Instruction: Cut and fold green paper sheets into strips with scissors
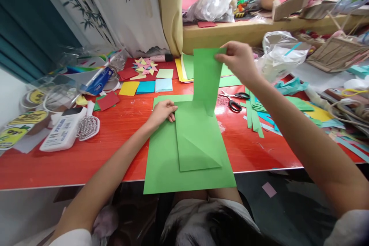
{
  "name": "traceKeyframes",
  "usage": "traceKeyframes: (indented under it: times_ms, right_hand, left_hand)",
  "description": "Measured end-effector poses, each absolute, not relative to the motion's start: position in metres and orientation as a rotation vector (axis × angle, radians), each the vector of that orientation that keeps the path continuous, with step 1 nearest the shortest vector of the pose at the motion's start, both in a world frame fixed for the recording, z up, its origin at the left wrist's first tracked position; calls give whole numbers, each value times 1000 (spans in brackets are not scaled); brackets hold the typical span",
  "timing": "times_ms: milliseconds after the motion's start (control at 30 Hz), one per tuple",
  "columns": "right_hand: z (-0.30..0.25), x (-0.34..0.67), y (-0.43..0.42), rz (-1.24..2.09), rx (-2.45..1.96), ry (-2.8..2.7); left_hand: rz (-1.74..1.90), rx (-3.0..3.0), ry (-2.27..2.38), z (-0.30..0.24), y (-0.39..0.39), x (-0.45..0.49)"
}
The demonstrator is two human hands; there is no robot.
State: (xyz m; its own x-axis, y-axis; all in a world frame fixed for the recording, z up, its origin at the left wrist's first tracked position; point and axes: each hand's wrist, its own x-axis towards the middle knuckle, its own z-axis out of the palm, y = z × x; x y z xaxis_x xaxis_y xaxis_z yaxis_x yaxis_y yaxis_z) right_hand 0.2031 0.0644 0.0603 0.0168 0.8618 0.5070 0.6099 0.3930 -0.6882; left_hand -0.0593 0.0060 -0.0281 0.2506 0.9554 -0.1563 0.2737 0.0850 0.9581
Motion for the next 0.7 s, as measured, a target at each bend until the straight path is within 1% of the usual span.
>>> traceKeyframes:
  times_ms: [100, 133, 167, 233, 267, 367, 500, 600, 700]
  right_hand:
    - [99, 205, 30, 51, -1203, -1733]
    - [110, 201, 17, -10, -1164, -1778]
    - [118, 193, 5, 1, -1156, -1831]
    - [121, 169, -14, 174, -1229, -1935]
    - [115, 153, -20, 323, -1303, -1982]
    - [73, 108, -20, 921, -1438, -2122]
    - [13, 73, 0, 1380, -1448, -1889]
    - [3, 75, 8, 1579, -1316, -1642]
    - [7, 98, 9, 1550, -1265, -1504]
  left_hand:
    - [775, 1431, 1259, -27, 6, -59]
    - [779, 1436, 1261, -28, 6, -58]
    - [783, 1442, 1263, -28, 7, -58]
    - [790, 1449, 1274, -29, 8, -58]
    - [791, 1449, 1280, -30, 8, -58]
    - [795, 1462, 1272, -32, 10, -59]
    - [835, 1484, 1216, -33, 10, -61]
    - [831, 1455, 1226, -32, 10, -61]
    - [838, 1438, 1258, -31, 9, -59]
